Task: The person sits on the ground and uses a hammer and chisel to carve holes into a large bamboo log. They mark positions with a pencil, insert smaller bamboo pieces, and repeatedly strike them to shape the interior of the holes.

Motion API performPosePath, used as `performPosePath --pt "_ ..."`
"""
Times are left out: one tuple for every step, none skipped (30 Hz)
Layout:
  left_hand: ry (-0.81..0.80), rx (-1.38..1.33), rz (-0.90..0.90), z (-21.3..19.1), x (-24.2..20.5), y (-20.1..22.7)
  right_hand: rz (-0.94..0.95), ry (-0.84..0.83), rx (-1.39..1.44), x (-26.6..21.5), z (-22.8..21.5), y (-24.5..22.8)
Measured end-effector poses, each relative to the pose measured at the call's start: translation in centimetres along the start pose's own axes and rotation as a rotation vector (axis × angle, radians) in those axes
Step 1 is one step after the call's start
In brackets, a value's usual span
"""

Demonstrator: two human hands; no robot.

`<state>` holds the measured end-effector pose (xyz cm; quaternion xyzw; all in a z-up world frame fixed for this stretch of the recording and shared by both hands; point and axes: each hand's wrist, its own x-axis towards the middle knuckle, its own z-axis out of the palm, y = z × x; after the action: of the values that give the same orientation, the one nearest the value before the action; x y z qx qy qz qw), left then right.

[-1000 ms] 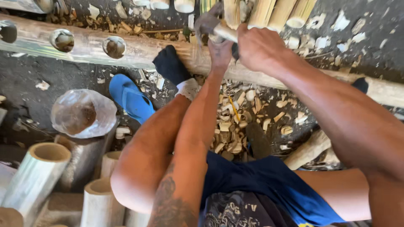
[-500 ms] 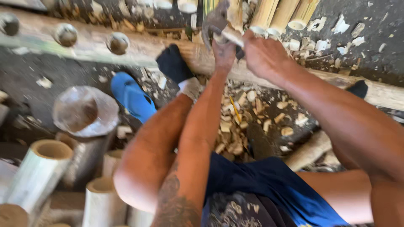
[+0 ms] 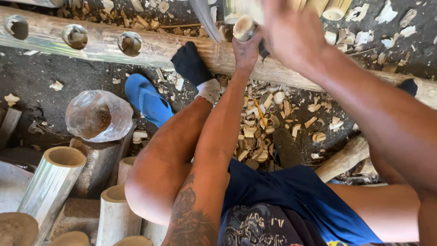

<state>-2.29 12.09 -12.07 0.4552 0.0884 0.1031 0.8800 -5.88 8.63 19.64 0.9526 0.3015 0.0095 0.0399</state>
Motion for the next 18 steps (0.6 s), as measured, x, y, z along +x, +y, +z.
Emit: performPosePath --pt "-0.004 -0.049 0.053 0.1 0.2 0.1 0.127 -0.399 -0.152 -1.3 0.6 -0.1" --pt "-0.018 0.011 0.013 0.0 0.5 0.5 0.224 -0.436 -0.029 -1.8 1.4 0.1" --pt "-0.032 0.072 -0.027 -0.1 0.9 1.0 0.318 -0.471 0.097 -2.3 2.3 0.2" --pt "-0.007 0.13 -0.081 -0.5 -0.4 1.3 0.384 -0.535 0.223 -3.5 3.5 0.3" --pt "0.008 0.072 -0.063 -0.8 -1.5 1.6 0.449 -0.497 0.309 -4.9 4.6 0.7" --pt "-0.008 0.017 -0.041 -0.5 -1.3 2.1 0.54 -0.436 0.397 -6.4 5.8 1.5" --pt "-0.025 -0.039 -0.02 -0.1 -0.9 2.5 0.63 -0.374 0.485 -7.9 7.3 2.5" --pt "-0.01 -0.02 -0.01 0.0 -1.3 2.9 0.698 -0.307 0.606 -9.9 9.0 3.3" --pt "0.004 0.0 0.0 0.2 -1.5 3.3 0.768 -0.239 0.726 -12.0 10.8 4.2" --pt "0.007 0.021 0.016 0.4 -1.1 3.7 0.84 -0.156 0.848 -13.8 12.8 5.2" --pt "-0.012 0.028 0.054 0.5 -0.7 4.0 0.872 -0.146 0.819 -15.8 14.8 6.0" --pt "-0.033 0.035 0.09 0.7 -0.2 4.2 0.904 -0.138 0.791 -17.8 16.9 6.6" --pt "-0.053 0.041 0.126 0.8 0.3 4.2 0.937 -0.13 0.761 -19.5 19.1 7.0" --pt "-0.087 0.048 0.142 0.9 0.6 4.0 0.966 -0.128 0.794 -21.1 21.2 7.0" --pt "-0.123 0.054 0.157 0.8 1.2 3.7 0.995 -0.125 0.826 -22.6 23.2 7.0" --pt "-0.158 0.055 0.171 0.8 1.6 3.2 1.027 -0.123 0.854 -24.0 24.7 7.1" --pt "-0.126 0.189 0.161 0.7 2.2 2.7 1.055 -0.174 0.845 -25.0 26.1 7.1" --pt "-0.105 0.275 0.17 0.8 3.3 2.2 1.074 -0.221 0.835 -25.2 27.3 7.2"
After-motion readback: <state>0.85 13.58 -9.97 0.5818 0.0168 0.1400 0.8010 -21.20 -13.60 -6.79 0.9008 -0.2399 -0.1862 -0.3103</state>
